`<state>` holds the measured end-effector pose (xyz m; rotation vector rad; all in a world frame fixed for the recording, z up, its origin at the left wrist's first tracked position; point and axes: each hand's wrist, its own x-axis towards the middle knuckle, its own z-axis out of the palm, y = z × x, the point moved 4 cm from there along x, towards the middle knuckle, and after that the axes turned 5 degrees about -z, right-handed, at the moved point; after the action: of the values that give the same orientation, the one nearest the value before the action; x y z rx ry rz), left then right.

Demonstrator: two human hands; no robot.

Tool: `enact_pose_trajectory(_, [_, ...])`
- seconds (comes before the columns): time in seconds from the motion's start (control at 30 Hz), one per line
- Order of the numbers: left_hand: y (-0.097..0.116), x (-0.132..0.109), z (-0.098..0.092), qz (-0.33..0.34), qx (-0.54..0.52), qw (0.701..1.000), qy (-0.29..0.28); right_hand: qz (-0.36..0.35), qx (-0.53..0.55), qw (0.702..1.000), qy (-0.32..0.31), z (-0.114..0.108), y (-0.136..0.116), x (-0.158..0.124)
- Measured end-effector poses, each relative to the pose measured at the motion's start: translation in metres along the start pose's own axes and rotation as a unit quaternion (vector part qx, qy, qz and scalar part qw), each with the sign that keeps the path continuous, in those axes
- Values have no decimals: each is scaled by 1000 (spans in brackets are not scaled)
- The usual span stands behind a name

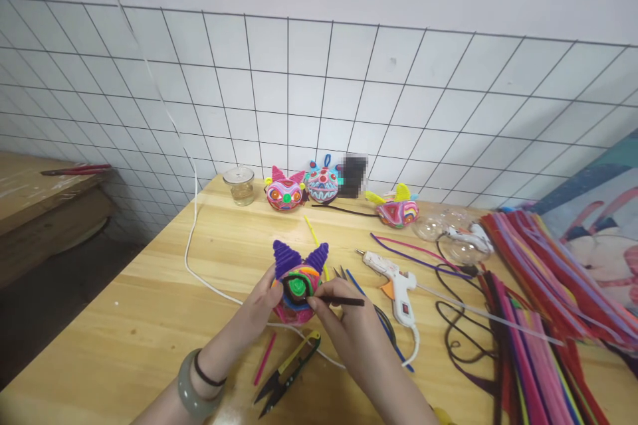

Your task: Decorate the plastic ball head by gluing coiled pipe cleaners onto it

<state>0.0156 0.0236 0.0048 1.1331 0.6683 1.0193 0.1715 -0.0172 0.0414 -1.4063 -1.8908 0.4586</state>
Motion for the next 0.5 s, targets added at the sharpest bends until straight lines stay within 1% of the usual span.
enact_pose_trajectory(0.07, [1, 0, -1, 10, 7, 1000, -6, 4, -5, 1000, -5, -1, 1, 0])
enact_pose_trajectory(0.13, [-1, 0, 0, 7, -3, 1000, -22, 4, -5, 1000, -8, -1, 3, 0])
enact_pose_trajectory(0.23, [-6, 0, 4, -28, -45, 997, -53, -3, 1, 1000, -9, -1, 4, 0])
enact_pose_trajectory(0.3, [-9, -1, 7, -57, -67, 994, -63, -5, 3, 1000, -8, -1, 5, 0])
enact_pose_trajectory(0.37, [-11, -1, 7, -64, -70, 994, -57, -4, 4, 1000, -4, -1, 7, -1])
enact_pose_trajectory(0.5, [-11, -1, 6, -56, -68, 995, -48, -14, 9, 1000, -11, 1, 8, -1])
